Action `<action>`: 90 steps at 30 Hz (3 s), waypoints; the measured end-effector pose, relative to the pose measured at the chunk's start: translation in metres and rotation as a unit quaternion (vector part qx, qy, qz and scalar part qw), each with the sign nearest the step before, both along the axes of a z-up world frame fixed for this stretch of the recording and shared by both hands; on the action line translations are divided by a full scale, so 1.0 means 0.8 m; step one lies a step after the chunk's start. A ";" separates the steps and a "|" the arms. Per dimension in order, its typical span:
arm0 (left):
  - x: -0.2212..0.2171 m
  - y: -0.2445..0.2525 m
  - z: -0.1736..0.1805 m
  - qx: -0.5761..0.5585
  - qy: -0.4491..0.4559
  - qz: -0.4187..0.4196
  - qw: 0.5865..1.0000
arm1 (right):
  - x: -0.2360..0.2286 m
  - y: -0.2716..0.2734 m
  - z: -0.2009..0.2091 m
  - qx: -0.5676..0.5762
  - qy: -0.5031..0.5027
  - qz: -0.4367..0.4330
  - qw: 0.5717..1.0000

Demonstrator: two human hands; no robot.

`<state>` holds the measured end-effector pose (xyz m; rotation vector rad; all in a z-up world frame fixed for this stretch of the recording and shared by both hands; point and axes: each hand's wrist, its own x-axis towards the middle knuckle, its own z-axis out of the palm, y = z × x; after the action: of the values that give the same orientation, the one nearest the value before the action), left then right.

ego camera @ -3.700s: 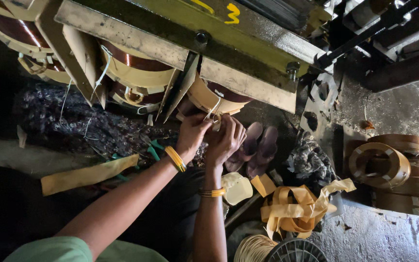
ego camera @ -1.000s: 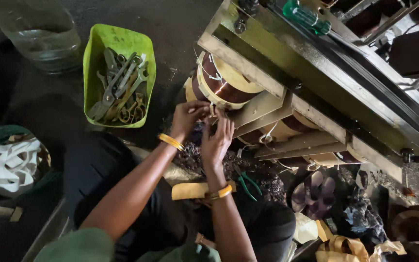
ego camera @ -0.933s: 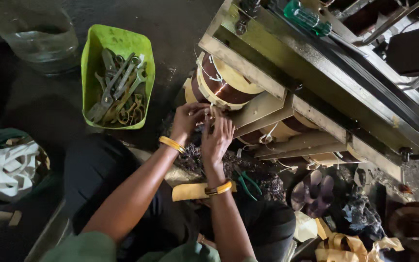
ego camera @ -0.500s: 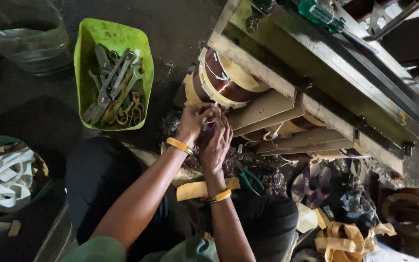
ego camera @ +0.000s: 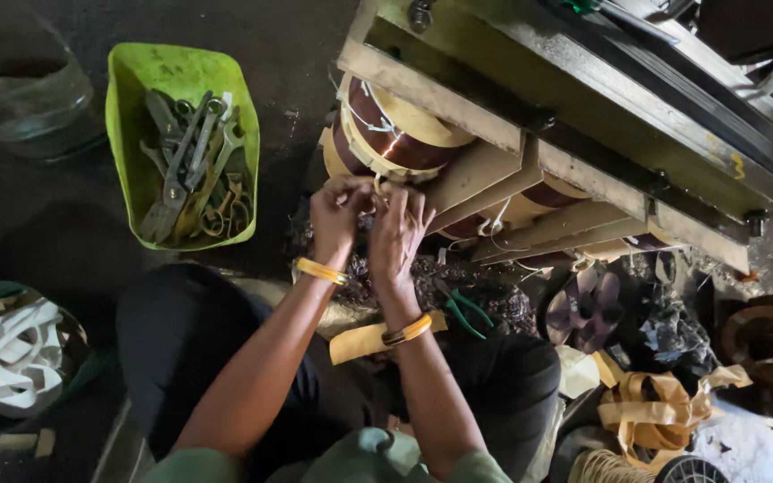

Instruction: The person sits on the floor and wraps beige insulating tape around copper-wound motor stator coils. They tear tape pieces, apply them to the coils, and use a wooden stick to press the tape into place.

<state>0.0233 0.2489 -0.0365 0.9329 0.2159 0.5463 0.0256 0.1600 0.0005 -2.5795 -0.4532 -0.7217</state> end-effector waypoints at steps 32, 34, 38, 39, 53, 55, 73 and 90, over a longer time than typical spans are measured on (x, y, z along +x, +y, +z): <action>-0.053 0.000 0.035 0.130 -0.014 0.181 0.975 | 0.012 -0.255 0.228 0.190 -0.102 0.009 0.976; -0.069 0.003 0.077 0.315 -0.055 0.243 0.916 | 0.033 -0.264 0.212 0.095 -0.088 -0.015 0.991; -0.061 0.018 0.140 0.457 -0.122 0.267 0.840 | 0.048 -0.272 0.169 -0.104 -0.174 -0.034 0.979; -0.057 0.025 0.144 0.450 -0.132 0.266 0.842 | 0.050 -0.273 0.163 -0.109 -0.152 -0.044 0.981; 0.015 0.034 -0.064 -0.047 -0.037 -0.119 0.991 | 0.030 -0.267 0.162 -0.083 -0.156 -0.035 0.984; 0.026 0.033 -0.072 -0.084 -0.051 -0.147 0.984 | 0.032 -0.262 0.164 -0.078 -0.168 -0.041 0.982; 0.025 -0.005 -0.012 0.167 0.056 0.054 0.983 | 0.025 -0.253 0.148 -0.061 -0.169 -0.060 0.982; -0.024 0.038 -0.027 0.038 0.076 -0.091 0.992 | -0.091 -0.272 -0.045 0.047 -0.065 -0.042 0.996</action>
<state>0.0043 0.2791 -0.0581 1.0583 0.2447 0.3169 -0.0471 -0.0574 -0.0355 -2.4851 -0.3440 -0.9217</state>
